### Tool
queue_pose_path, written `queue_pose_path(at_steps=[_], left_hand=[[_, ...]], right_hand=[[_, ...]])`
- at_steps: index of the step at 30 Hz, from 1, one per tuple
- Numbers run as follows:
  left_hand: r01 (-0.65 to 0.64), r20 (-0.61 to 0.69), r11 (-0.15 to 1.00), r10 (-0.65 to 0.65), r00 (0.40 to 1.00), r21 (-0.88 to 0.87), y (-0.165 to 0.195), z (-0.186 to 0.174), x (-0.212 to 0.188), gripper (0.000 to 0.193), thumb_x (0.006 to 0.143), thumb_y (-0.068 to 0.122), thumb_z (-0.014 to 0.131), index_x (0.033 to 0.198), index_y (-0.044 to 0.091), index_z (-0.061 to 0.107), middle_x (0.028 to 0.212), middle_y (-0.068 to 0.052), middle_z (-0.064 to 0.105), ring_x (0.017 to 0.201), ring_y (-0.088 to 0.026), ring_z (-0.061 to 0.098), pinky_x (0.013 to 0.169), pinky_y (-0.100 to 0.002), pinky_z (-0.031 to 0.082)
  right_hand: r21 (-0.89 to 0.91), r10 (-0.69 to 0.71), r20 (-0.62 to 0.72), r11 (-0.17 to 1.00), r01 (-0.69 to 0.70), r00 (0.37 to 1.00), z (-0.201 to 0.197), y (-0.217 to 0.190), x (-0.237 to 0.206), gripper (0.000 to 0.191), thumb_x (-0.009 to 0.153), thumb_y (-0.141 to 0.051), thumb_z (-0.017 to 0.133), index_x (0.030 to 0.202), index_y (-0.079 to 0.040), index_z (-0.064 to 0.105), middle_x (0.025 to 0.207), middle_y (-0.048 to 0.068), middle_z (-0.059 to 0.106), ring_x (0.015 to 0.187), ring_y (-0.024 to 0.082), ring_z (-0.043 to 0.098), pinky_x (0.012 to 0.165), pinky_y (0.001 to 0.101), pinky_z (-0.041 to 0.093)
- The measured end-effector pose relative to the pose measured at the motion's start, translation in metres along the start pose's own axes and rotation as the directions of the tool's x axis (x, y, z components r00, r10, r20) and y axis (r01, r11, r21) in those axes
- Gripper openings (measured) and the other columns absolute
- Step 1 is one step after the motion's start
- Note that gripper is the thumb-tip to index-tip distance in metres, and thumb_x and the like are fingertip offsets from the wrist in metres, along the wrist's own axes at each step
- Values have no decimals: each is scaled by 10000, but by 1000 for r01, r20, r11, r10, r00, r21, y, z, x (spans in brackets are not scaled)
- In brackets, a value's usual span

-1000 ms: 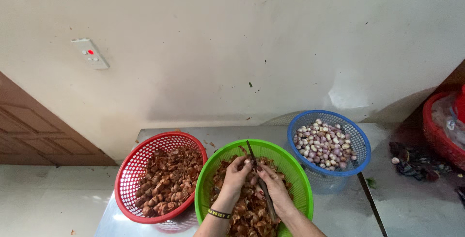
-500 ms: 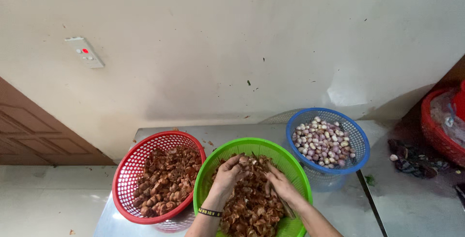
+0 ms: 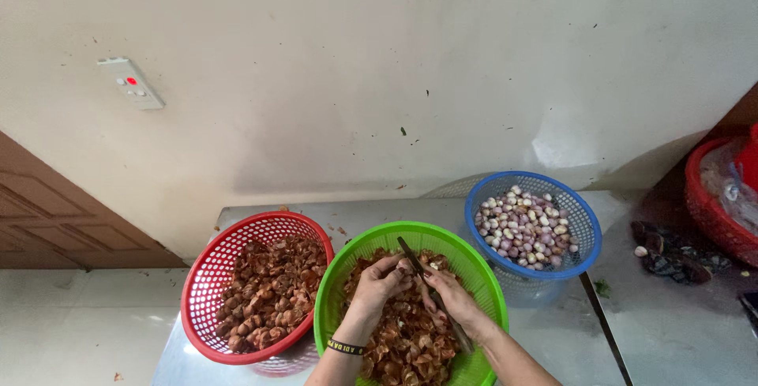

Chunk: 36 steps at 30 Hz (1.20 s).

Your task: The person takes unpeeled garlic and shallots from a red basket and peels off the dry skins with a small knife over a green basket, dropping the skins into the green basket and placing the peeled bulbs into a blue basket.

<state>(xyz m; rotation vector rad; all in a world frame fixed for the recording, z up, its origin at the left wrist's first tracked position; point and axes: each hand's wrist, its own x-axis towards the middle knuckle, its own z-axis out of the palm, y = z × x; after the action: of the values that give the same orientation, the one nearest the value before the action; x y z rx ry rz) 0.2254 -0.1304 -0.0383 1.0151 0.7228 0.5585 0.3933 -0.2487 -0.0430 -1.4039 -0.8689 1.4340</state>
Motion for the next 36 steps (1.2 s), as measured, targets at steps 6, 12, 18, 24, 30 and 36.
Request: queue_pose_path(at_steps=[6, 12, 18, 24, 30, 36], left_hand=[[-102, -60, 959, 122, 991, 266, 2, 7, -5, 355, 966, 84, 640, 1308, -4, 674, 1065, -87, 765, 893, -120, 703, 806, -284, 585], [-49, -31, 998, 50, 998, 39, -5, 1, 3, 362, 981, 94, 631, 1326, -15, 653, 1095, -72, 741, 894, -128, 705, 817, -284, 600], [-274, -23, 917, 293, 956, 291, -9, 6, 2, 478, 929, 2, 615, 1402, -3, 549, 1276, -80, 696, 1097, -110, 686, 875, -278, 624], [-94, 2, 992, 94, 996, 86, -2, 1, 2, 489, 948, 16, 621, 1426, 48, 522, 1251, -85, 691, 994, -154, 684, 861, -296, 597], [27, 63, 971, -12, 998, -238, -2, -3, 10, 374, 988, 135, 668, 1327, -15, 613, 1133, -111, 699, 934, -209, 701, 855, -343, 620], [38, -13, 941, -45, 999, -335, -1, -1, 9, 296, 962, 141, 660, 1230, 22, 614, 1103, -100, 728, 982, -211, 742, 879, -354, 630]], right_hand=[[-138, -96, 41, 985, 101, 995, 6, 4, -2, 617, 1053, -410, 352, 1647, -292, 235, 609, -12, 543, 468, 69, 493, 426, 237, 465], [286, -22, 139, 958, -19, 990, -5, 12, 4, 615, 1222, -411, 338, 1230, 195, 230, 624, 7, 448, 448, 117, 433, 404, 282, 422], [178, 17, 92, 984, -34, 996, 3, 9, 2, 341, 1093, -342, 337, 1407, -451, 411, 652, -13, 525, 462, 77, 454, 416, 256, 429], [405, -46, 221, 913, -49, 974, -10, 13, 7, 531, 1207, -440, 328, 1109, 82, 322, 616, -13, 423, 453, 85, 414, 402, 257, 389], [408, 64, 65, 909, -85, 996, 3, -3, -4, 500, 1060, -358, 337, 1547, -248, 370, 586, -30, 421, 414, 66, 380, 371, 232, 353], [294, -8, -5, 956, 9, 1000, 11, -21, -6, 528, 1074, -360, 315, 1590, -249, 311, 620, -14, 456, 446, 80, 423, 399, 241, 406]])
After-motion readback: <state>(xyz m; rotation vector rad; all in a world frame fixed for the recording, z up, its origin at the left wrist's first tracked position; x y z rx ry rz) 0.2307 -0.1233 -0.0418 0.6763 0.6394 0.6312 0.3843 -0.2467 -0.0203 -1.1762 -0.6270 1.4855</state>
